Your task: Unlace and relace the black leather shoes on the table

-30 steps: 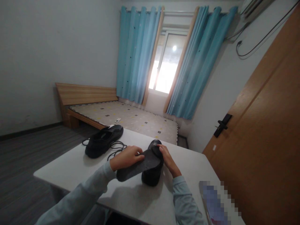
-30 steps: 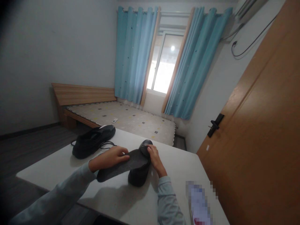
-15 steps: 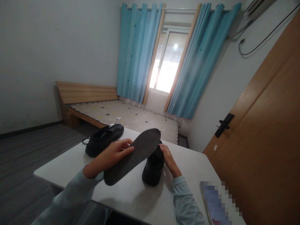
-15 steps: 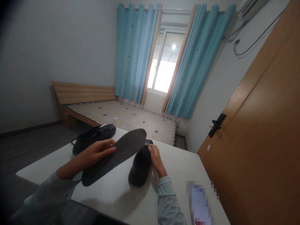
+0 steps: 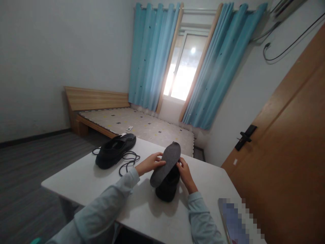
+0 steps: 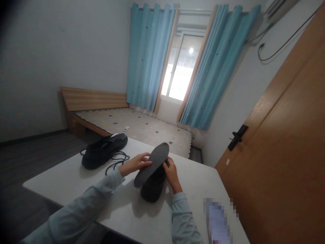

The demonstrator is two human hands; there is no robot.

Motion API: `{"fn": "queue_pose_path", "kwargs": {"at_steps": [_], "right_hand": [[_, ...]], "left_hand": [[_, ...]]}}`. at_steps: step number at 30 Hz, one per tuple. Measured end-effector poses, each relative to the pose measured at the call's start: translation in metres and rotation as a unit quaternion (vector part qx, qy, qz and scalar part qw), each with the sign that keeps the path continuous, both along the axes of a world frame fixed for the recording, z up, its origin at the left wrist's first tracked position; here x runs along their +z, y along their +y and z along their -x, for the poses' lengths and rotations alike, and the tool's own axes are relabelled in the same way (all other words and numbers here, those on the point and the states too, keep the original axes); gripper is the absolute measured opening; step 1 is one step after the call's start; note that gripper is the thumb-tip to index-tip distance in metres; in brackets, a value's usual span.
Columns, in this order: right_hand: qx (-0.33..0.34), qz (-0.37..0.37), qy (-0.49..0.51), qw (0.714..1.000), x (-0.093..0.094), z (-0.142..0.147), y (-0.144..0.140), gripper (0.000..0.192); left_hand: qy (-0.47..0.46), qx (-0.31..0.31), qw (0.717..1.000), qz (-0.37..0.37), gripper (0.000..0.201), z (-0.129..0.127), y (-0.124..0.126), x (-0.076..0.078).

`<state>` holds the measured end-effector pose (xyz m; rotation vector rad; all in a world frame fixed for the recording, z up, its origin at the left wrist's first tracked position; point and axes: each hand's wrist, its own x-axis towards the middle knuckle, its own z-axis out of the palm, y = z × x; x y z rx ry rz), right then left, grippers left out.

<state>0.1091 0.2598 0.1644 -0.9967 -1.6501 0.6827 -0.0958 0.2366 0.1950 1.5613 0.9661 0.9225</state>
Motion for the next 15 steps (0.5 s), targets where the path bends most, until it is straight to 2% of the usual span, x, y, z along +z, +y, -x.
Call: {"fn": "queue_pose_path", "kwargs": {"at_steps": [4, 7, 11, 15], "right_hand": [[-0.013, 0.011, 0.0, 1.0, 0.001, 0.001, -0.001, 0.027], [-0.021, 0.006, -0.01, 1.0, 0.003, 0.001, -0.002, 0.026], [-0.016, -0.005, -0.025, 1.0, 0.005, 0.001, -0.004, 0.024], [-0.01, -0.005, -0.033, 0.999, 0.007, 0.001, -0.007, 0.025]], "left_hand": [[0.088, 0.019, 0.993, -0.073, 0.041, 0.006, 0.008, -0.015], [0.151, 0.062, 0.978, -0.133, 0.031, 0.017, 0.008, -0.016], [0.214, 0.166, 0.951, -0.149, 0.028, 0.031, 0.007, -0.008], [0.278, 0.286, 0.903, -0.161, 0.034, 0.046, 0.005, -0.001]]}}
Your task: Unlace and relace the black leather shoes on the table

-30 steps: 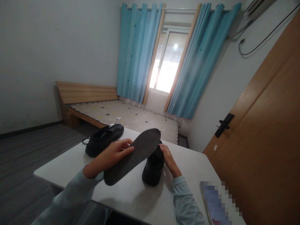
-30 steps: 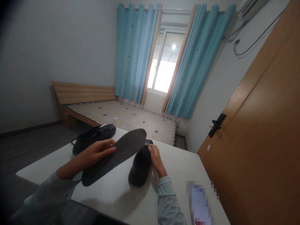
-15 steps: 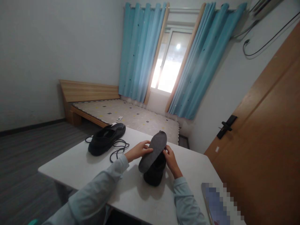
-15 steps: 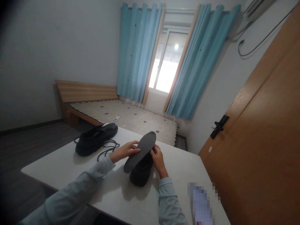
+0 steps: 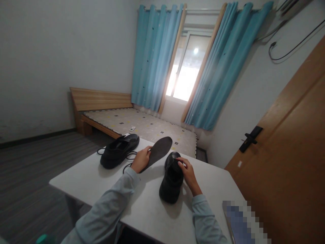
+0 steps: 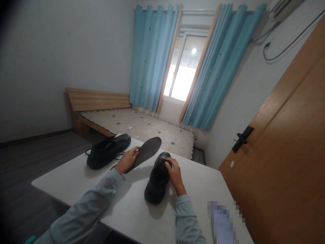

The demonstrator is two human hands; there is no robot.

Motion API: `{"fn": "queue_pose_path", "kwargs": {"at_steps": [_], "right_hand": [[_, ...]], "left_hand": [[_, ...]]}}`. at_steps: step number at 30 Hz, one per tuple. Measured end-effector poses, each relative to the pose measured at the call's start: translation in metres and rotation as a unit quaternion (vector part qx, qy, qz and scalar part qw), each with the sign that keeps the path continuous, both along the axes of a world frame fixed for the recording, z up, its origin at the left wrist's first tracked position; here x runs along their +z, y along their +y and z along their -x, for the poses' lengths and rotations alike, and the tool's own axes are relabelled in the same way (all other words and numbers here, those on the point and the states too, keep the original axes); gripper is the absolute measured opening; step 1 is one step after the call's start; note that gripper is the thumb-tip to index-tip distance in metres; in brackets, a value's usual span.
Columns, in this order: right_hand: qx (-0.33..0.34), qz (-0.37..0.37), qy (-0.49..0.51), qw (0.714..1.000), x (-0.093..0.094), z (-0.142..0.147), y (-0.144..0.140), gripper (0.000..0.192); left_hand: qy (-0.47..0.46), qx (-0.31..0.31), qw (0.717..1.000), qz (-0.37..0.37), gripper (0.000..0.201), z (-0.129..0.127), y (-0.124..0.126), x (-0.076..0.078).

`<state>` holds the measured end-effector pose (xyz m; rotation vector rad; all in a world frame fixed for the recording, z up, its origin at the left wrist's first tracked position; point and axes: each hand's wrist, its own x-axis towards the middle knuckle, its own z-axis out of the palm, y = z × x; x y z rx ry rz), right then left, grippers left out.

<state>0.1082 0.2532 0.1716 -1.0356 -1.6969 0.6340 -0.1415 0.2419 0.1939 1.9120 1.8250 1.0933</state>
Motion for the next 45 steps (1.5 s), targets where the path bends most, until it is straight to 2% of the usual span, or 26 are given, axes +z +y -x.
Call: {"fn": "queue_pose_path", "kwargs": {"at_steps": [3, 6, 10, 15, 20, 23, 25, 28, 31, 34, 40, 45], "right_hand": [[-0.002, 0.0, 0.003, 1.0, 0.0, 0.0, -0.001, 0.024], [-0.001, -0.002, 0.004, 1.0, 0.0, 0.001, 0.0, 0.024], [0.001, -0.002, 0.003, 1.0, -0.001, 0.0, 0.0, 0.025], [0.004, 0.0, 0.003, 1.0, -0.002, -0.001, 0.001, 0.025], [0.004, -0.011, 0.0, 1.0, -0.001, -0.001, 0.001, 0.026], [0.003, -0.012, 0.003, 1.0, 0.0, 0.0, 0.0, 0.028], [0.0, -0.009, 0.009, 1.0, 0.001, 0.0, 0.0, 0.031], [-0.001, -0.004, 0.013, 1.0, 0.001, 0.001, 0.0, 0.033], [0.001, -0.007, 0.006, 1.0, 0.001, 0.0, 0.001, 0.032], [-0.001, -0.012, -0.001, 1.0, 0.001, 0.0, 0.001, 0.031], [0.004, -0.017, 0.007, 1.0, 0.0, -0.001, 0.002, 0.029], [-0.004, -0.02, 0.005, 1.0, -0.002, -0.002, 0.003, 0.026]], "left_hand": [[0.055, 0.094, 0.994, 0.018, 0.036, 0.012, -0.001, -0.001], [0.103, 0.151, 0.98, 0.074, 0.038, 0.021, -0.003, -0.003], [0.151, 0.175, 0.964, 0.134, 0.038, 0.027, -0.008, -0.002], [0.185, 0.173, 0.95, 0.18, 0.036, 0.028, -0.012, -0.001], [0.212, 0.19, 0.946, 0.158, 0.036, 0.027, -0.015, -0.003], [0.229, 0.189, 0.952, 0.069, 0.033, 0.023, -0.014, 0.0], [0.221, 0.141, 0.965, -0.019, 0.029, 0.017, -0.012, 0.003], [0.154, 0.01, 0.98, -0.123, 0.027, 0.002, -0.013, 0.007], [0.084, -0.113, 0.975, -0.172, 0.026, -0.019, -0.019, 0.007], [0.061, -0.199, 0.96, -0.186, 0.029, -0.036, -0.029, 0.006], [0.099, -0.298, 0.922, -0.226, 0.039, -0.05, -0.041, 0.002], [0.162, -0.348, 0.892, -0.241, 0.046, -0.062, -0.042, -0.009]]}}
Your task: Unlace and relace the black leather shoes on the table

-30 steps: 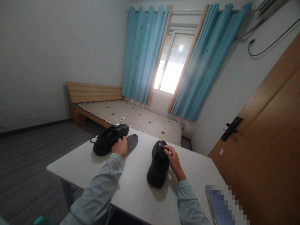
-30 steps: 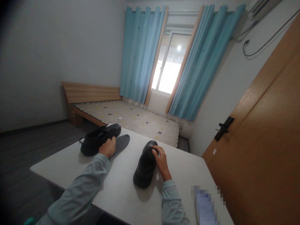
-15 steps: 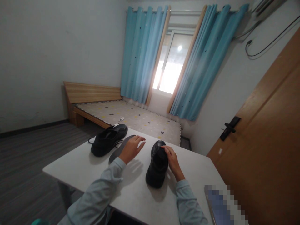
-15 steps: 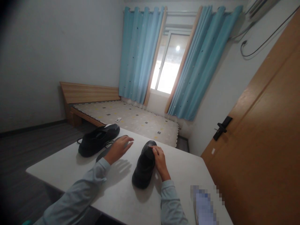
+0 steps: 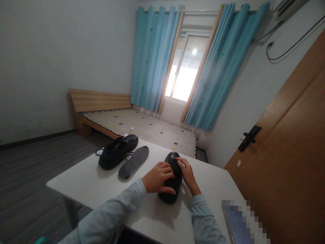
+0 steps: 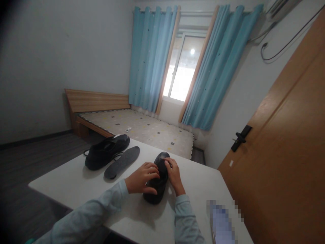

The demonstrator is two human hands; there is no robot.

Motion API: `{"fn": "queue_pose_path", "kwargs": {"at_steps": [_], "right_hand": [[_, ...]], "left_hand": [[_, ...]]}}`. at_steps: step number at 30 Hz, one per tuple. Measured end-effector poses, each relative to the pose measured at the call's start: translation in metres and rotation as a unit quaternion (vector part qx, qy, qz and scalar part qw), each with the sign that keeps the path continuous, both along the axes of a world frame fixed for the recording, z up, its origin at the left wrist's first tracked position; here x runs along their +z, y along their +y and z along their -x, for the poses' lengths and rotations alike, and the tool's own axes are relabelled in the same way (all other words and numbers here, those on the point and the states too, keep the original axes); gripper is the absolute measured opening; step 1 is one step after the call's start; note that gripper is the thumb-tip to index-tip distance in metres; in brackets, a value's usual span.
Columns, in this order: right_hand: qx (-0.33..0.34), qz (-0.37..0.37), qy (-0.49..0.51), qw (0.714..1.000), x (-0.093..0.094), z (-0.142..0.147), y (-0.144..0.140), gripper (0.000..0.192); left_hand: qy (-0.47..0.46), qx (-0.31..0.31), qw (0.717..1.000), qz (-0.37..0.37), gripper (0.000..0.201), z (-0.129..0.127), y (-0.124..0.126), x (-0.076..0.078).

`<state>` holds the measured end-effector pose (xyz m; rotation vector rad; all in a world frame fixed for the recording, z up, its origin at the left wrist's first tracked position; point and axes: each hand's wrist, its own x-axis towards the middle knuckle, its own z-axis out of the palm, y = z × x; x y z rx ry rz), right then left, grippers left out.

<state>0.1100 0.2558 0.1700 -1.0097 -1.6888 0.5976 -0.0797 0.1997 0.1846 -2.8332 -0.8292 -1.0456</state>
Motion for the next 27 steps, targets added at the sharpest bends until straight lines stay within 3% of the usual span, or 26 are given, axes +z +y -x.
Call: {"fn": "queue_pose_path", "kwargs": {"at_steps": [5, 11, 16, 21, 27], "right_hand": [[-0.021, 0.028, 0.012, 0.999, 0.001, 0.001, -0.002, 0.03], [-0.016, 0.045, 0.012, 0.999, 0.004, -0.001, -0.002, 0.034], [-0.019, 0.036, 0.005, 0.999, 0.003, -0.003, 0.0, 0.031], [-0.054, 0.042, 0.007, 0.998, -0.002, -0.006, 0.004, 0.028], [-0.12, 0.061, -0.056, 0.989, -0.011, -0.012, 0.009, 0.028]], "left_hand": [[0.015, -0.004, 1.0, 0.022, 0.054, -0.005, -0.001, -0.005], [0.028, -0.007, 0.999, 0.046, 0.038, -0.004, -0.006, -0.004], [0.017, -0.008, 0.996, 0.09, 0.035, -0.006, -0.006, -0.005], [0.032, -0.015, 0.989, 0.141, 0.034, -0.003, -0.003, 0.001], [0.114, 0.013, 0.983, 0.141, 0.027, -0.006, -0.01, 0.015]]}}
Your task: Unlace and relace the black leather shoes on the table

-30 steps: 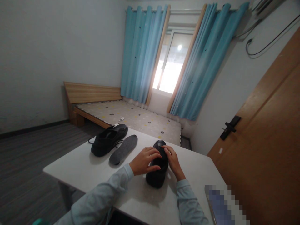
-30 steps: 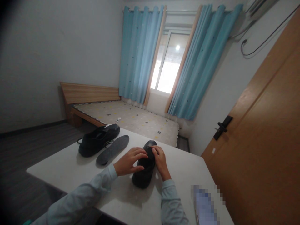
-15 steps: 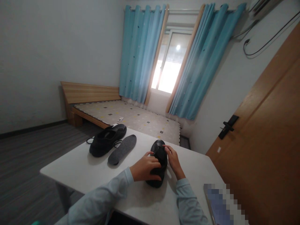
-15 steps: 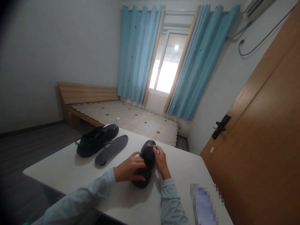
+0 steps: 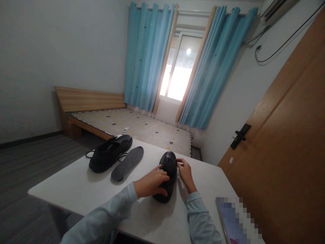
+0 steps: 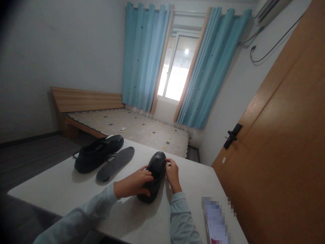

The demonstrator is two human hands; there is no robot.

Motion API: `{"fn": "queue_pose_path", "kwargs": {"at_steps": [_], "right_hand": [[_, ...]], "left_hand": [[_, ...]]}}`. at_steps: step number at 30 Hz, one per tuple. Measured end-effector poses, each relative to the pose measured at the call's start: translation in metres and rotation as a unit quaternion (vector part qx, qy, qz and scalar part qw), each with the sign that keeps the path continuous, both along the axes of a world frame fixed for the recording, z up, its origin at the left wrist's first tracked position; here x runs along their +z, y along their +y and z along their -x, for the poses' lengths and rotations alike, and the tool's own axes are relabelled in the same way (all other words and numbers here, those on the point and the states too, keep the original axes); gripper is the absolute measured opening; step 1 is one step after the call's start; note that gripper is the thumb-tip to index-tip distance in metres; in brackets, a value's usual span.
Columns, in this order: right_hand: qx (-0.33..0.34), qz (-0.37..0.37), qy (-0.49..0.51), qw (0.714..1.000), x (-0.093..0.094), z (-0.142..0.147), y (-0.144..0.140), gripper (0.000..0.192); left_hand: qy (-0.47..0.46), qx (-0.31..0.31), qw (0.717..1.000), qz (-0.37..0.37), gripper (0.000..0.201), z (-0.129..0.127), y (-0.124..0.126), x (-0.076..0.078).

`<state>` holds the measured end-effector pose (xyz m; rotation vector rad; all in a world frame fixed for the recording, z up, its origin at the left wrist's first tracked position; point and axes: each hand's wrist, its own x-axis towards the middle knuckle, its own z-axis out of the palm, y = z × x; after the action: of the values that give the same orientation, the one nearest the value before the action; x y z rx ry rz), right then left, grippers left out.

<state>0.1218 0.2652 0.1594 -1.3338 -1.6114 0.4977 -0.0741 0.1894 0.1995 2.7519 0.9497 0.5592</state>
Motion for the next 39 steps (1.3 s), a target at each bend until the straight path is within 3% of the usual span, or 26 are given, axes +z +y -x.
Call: {"fn": "queue_pose_path", "kwargs": {"at_steps": [8, 14, 21, 30, 35, 39], "right_hand": [[-0.051, 0.017, -0.178, 0.983, 0.001, 0.0, -0.01, 0.028], [-0.066, 0.016, -0.242, 0.968, 0.003, 0.003, -0.016, 0.029], [-0.08, 0.025, -0.274, 0.958, 0.005, 0.006, -0.02, 0.034], [-0.08, 0.042, -0.31, 0.946, 0.002, 0.008, -0.021, 0.04], [-0.084, 0.035, -0.334, 0.938, 0.0, 0.007, -0.021, 0.034], [-0.085, 0.04, -0.343, 0.935, 0.001, 0.007, -0.021, 0.034]], "left_hand": [[0.064, 0.104, 0.992, -0.012, 0.029, -0.011, -0.027, 0.008], [0.039, 0.11, 0.993, 0.001, 0.026, -0.011, -0.025, 0.003], [0.016, 0.139, 0.99, -0.023, 0.018, 0.0, -0.029, 0.015], [-0.066, 0.151, 0.986, -0.01, 0.015, 0.027, -0.03, 0.028], [-0.103, 0.171, 0.977, -0.08, 0.014, 0.063, -0.024, 0.032], [-0.146, 0.164, 0.966, -0.135, 0.011, 0.094, -0.014, 0.022]]}}
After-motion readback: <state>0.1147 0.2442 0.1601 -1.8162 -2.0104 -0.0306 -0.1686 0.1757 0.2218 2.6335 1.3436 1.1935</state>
